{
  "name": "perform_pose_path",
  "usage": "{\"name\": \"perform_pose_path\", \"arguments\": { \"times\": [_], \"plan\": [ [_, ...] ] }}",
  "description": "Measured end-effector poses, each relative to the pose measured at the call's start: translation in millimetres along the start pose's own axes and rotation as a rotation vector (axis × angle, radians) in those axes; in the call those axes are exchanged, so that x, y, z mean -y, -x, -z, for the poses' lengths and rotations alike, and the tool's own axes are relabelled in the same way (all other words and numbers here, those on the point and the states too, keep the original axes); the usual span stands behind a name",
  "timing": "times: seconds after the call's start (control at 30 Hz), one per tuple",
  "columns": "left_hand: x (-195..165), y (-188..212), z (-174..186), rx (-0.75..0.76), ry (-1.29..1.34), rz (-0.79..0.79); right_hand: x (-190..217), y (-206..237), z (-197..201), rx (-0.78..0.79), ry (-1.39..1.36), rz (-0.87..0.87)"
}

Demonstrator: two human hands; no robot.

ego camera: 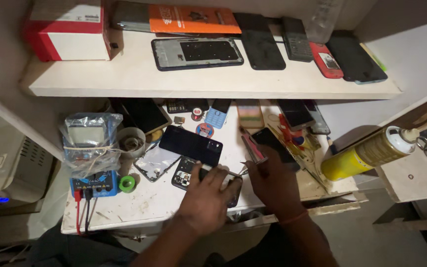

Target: The person repairs a disassembled smartphone at a cluttered workbench, using a small screwdriver-like tool to work on the phone's internal components while holding the phone steady with the other hand. They reposition the phone, handle small parts, and continue working on the device throughout the clip.

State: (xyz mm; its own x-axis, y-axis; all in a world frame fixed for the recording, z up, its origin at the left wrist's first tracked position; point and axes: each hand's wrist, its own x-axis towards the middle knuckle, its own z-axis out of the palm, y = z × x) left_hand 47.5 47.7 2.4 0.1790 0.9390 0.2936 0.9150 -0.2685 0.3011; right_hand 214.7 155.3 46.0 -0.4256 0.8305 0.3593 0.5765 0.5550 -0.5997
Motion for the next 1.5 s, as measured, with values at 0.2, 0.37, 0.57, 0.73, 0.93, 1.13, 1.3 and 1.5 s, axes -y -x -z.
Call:
{"name": "perform_pose_path", "arguments": {
  "times": [0.2, 0.37, 0.57, 0.73, 0.93, 1.13, 1.3, 1.5],
  "plan": [
    [-2.1, -9.9, 11.2, 0.095, 0.062, 0.077, 1.3, -0.4, -2.5, -0.009, 0.004, -0.037],
    [-2.4, -15.6, 18.3, 0.23, 0.075, 0.095, 0.9, 0.1, -1.1, 0.003, 0.012, 0.002],
    [-6.0, -15.6, 23.8, 0.245, 0.09, 0.121, -0.1, 0.4, 0.2, -0.007, -0.047, -0.011],
    [-4.6, -12.0, 21.7, 0.208, 0.115, 0.132, -0.7, 0.7, 3.4, -0.056, -0.018, -0.066],
    [0.7, -9.5, 8.9, 0.085, 0.087, 0.054, 1.4, 13.1, -0.5, -0.272, -0.001, -0.2],
    [5.2, 1.4, -2.8, -0.055, 0.108, 0.03, -0.8, 28.6, -10.3, -0.291, -0.085, -0.109],
    [9.4, 5.4, -9.2, -0.118, 0.136, 0.026, -4.1, 34.1, -15.6, -0.265, -0.071, -0.123],
    [7.8, 4.6, -9.3, -0.093, 0.09, 0.032, -3.7, 34.9, -19.2, -0.308, -0.079, -0.045]
  ]
}}
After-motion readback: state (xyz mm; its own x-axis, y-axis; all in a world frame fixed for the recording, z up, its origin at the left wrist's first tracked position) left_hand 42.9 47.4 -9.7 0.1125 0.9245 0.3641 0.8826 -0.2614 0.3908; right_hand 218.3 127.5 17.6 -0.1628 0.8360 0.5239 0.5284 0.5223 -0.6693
